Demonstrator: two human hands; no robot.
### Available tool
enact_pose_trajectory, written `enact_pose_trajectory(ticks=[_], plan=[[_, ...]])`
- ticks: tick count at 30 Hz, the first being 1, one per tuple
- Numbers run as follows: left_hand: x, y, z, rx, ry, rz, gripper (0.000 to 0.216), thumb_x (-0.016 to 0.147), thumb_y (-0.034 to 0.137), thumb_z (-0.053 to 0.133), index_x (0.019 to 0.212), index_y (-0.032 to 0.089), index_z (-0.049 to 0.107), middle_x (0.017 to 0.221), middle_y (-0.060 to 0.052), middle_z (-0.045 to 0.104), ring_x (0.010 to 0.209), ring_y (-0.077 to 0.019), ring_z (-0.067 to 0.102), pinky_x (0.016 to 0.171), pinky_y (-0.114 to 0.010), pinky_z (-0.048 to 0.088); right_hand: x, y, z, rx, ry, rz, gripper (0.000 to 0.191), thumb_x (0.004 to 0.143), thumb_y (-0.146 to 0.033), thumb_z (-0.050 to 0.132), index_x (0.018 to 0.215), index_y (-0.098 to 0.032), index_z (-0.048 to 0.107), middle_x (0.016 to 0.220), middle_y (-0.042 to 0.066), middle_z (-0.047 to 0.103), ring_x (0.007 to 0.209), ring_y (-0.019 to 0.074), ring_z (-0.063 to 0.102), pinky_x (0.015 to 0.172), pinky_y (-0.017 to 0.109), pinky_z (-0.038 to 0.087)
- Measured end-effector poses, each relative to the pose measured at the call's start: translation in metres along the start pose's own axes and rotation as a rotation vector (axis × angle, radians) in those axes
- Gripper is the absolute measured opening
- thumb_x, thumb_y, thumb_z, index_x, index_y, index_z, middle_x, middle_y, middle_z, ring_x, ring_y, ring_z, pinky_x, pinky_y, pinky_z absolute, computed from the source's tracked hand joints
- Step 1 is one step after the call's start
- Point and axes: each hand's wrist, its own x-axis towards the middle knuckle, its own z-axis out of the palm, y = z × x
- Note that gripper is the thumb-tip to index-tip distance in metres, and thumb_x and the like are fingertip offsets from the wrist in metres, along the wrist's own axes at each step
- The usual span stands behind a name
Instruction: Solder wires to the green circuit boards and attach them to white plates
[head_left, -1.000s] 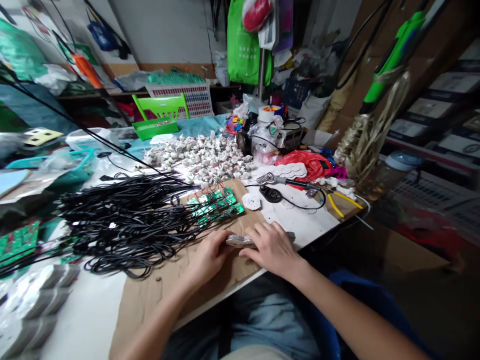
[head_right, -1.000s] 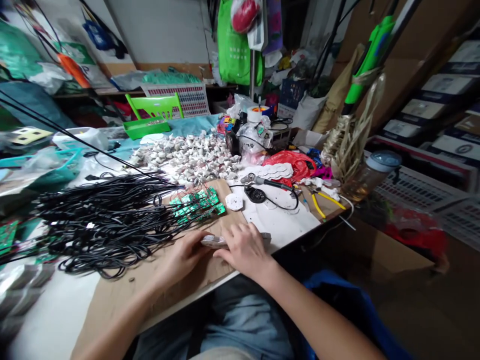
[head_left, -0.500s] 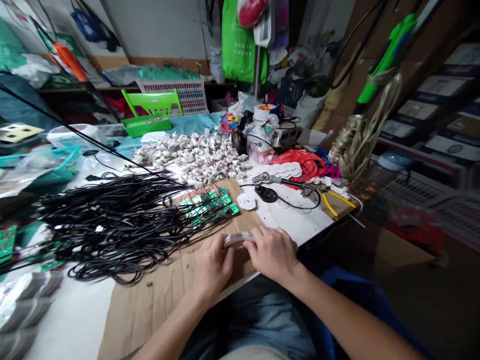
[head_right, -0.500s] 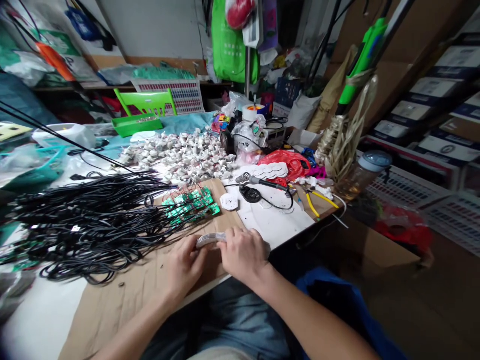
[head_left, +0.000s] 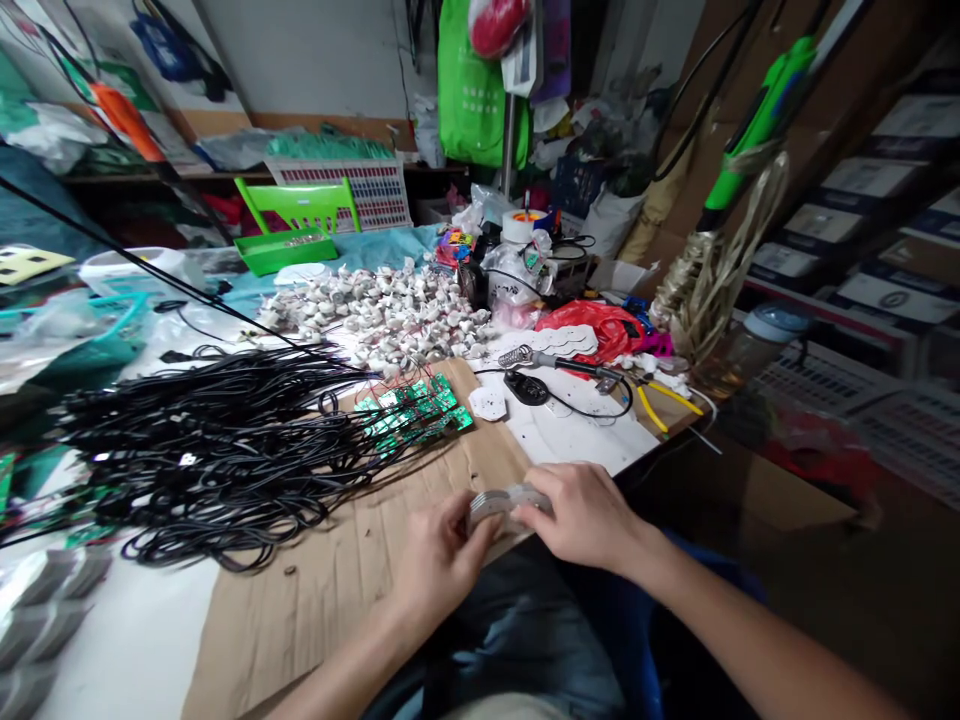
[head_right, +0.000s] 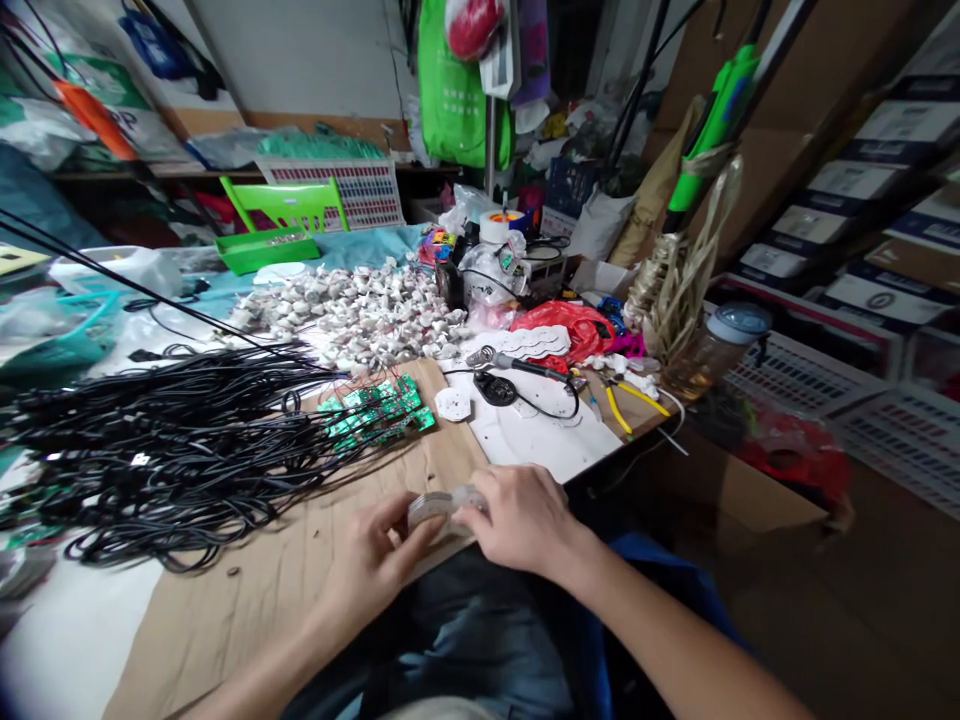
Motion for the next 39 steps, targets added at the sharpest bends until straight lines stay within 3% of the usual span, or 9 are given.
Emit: enact_pose_trajectory(ticks=[3,8,12,15,19,27,31,36,39], plan=[[0.009,0.004,-0.002,0.104,0.016,0.08,0.034,0.076,0.048,0.074,0.067,0.016,0.066,0.059,-0.001,0.055,0.056,-0.0118,0.045,0.053,-0.024,0.033,-0.003,-0.001,-0.005,-0.119,0.121,0.039,0.019,0.092,-0.035,0.064,0.083,-0.019,0.063,0.08,0.006,0.069,0.073,0.0192,0.062,0.066,0.028,0.038],[0.006,0.022,-0.001,-0.512,-0.474,-0.245,0.045,0.059,0.047,0.088,0.081,0.012,0.071,0.07,-0.005,0.065,0.058,-0.0131,0.055,0.055,-0.025,0.043,-0.014,0.019,-0.012,0.821,-0.239,-0.013,0.059,0.076,-0.075,0.068,0.065,-0.019,0.052,0.056,-0.004,0.046,0.05,0.0093,0.039,0.046,0.022,0.025],[0.019,0.026,0.013,-0.67,-0.39,-0.155,0.05,0.056,0.055,0.088,0.071,0.013,0.064,0.063,-0.002,0.059,0.054,-0.0102,0.05,0.055,-0.025,0.043,-0.024,0.021,-0.001,1.312,-0.212,0.012,0.073,0.076,-0.095,0.037,0.062,-0.023,0.045,0.044,-0.005,0.039,0.038,0.0098,0.033,0.039,0.023,0.027],[0.051,0.018,0.02,-0.378,-0.231,-0.006,0.046,0.069,0.057,0.077,0.081,0.013,0.067,0.071,-0.005,0.064,0.059,-0.0131,0.054,0.058,-0.026,0.045,-0.025,0.023,0.003,1.376,-0.127,0.015,0.068,0.076,-0.088,0.051,0.066,-0.022,0.051,0.05,-0.003,0.047,0.04,0.0105,0.039,0.041,0.023,0.031],[0.101,0.003,0.019,0.453,0.028,0.041,0.033,0.08,0.048,0.07,0.084,0.015,0.071,0.071,-0.005,0.068,0.066,-0.0185,0.06,0.06,-0.027,0.044,-0.021,0.027,-0.006,1.138,-0.083,0.043,0.055,0.081,-0.072,0.066,0.072,-0.019,0.054,0.061,-0.003,0.048,0.051,0.0098,0.042,0.048,0.022,0.03],[0.11,0.003,0.015,0.955,0.156,0.146,0.034,0.09,0.048,0.064,0.105,0.018,0.072,0.102,-0.012,0.071,0.093,-0.026,0.068,0.072,-0.028,0.046,-0.011,0.0,0.001,0.057,0.182,-0.084,0.031,0.086,-0.042,0.073,0.071,-0.019,0.059,0.069,-0.002,0.063,0.064,0.0136,0.056,0.06,0.027,0.029],[0.084,0.009,-0.014,0.931,0.133,0.207,0.034,0.099,0.038,0.047,0.1,0.017,0.074,0.1,-0.012,0.071,0.09,-0.0236,0.069,0.078,-0.03,0.05,0.005,-0.009,0.01,-0.114,0.197,-0.122,0.031,0.088,-0.049,0.073,0.08,-0.02,0.066,0.078,0.002,0.071,0.072,0.0181,0.066,0.064,0.028,0.034],[0.037,0.001,-0.069,0.399,-0.164,0.215,0.049,0.081,0.019,0.056,0.129,0.019,0.064,0.121,-0.011,0.071,0.101,-0.022,0.069,0.084,-0.032,0.057,0.033,-0.031,0.025,-0.172,0.218,-0.212,0.036,0.092,-0.054,0.068,0.092,-0.018,0.067,0.088,0.006,0.074,0.082,0.0219,0.069,0.071,0.031,0.041],[0.016,-0.017,-0.083,0.416,-0.147,0.239,0.056,0.075,0.016,0.061,0.131,0.021,0.063,0.126,-0.009,0.07,0.108,-0.0235,0.067,0.089,-0.034,0.056,0.049,-0.05,0.037,-0.199,0.197,-0.305,0.034,0.095,-0.05,0.066,0.099,-0.016,0.066,0.092,0.008,0.073,0.088,0.024,0.069,0.075,0.033,0.044]])
